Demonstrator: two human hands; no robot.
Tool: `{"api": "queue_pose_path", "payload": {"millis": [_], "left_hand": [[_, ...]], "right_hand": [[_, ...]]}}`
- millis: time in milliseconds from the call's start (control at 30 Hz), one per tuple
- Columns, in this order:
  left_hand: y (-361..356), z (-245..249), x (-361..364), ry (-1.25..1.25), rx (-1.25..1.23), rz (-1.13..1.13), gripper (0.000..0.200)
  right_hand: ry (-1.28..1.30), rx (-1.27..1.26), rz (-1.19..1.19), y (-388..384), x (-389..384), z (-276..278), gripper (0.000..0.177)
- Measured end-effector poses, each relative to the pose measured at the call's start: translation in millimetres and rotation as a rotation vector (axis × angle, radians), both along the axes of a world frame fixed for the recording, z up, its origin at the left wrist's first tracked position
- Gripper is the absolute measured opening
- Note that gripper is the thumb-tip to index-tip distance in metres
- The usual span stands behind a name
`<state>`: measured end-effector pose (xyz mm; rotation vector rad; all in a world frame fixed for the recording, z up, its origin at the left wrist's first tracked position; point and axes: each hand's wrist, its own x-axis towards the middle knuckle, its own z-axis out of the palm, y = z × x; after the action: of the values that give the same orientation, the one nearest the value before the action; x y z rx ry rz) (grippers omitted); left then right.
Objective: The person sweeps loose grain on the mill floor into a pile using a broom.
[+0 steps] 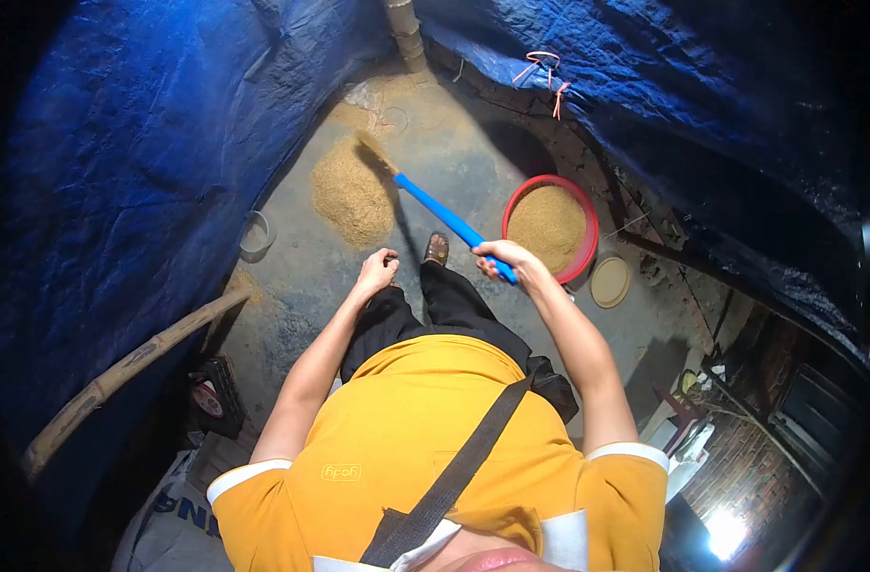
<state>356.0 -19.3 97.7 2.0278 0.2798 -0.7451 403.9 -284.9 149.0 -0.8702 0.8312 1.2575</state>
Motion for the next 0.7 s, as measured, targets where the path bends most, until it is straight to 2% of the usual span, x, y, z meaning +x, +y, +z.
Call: {"api": "queue_pose_path", "payload": {"millis": [33,100,167,367,433,567,667,700], "left_hand": [[-1,-1,2,-0.018,0.019,-0.003,0.029],[-3,-2,8,-0.039,0.041,0.012,0.029],[-3,-4,13,-0.051,0.055,0.037,0.029],[-10,-2,19,-0.103,0.068,0.171,0.029],[-14,-5,14,-0.091,0.058,0.225,0.029],[-25,-7,-4,-0.026,0.039,0.324,0.028],[-28,-12,-24,-0.021,0.024,0.359,0.027],[-30,-13,-32,-0.010,0.010,0.373,0.027]], "right_hand": [[0.015,-0.027,0.051,-11,1,11,0.013],[-0.171,-0.143,0.155,-17,6,42,0.012],[-0.218,-0.208,0.184,-19,13,44,0.012],[-0.225,-0.387,0.324,13,65,-20,0.008],[-0.256,-0.421,0.418,33,70,-18,0.010],[-0.362,-0.337,0.615,28,69,-17,0.012],[-0.371,-0.250,0.605,-2,71,19,0.014],[-0.320,-0.160,0.538,-14,72,30,0.014]]}}
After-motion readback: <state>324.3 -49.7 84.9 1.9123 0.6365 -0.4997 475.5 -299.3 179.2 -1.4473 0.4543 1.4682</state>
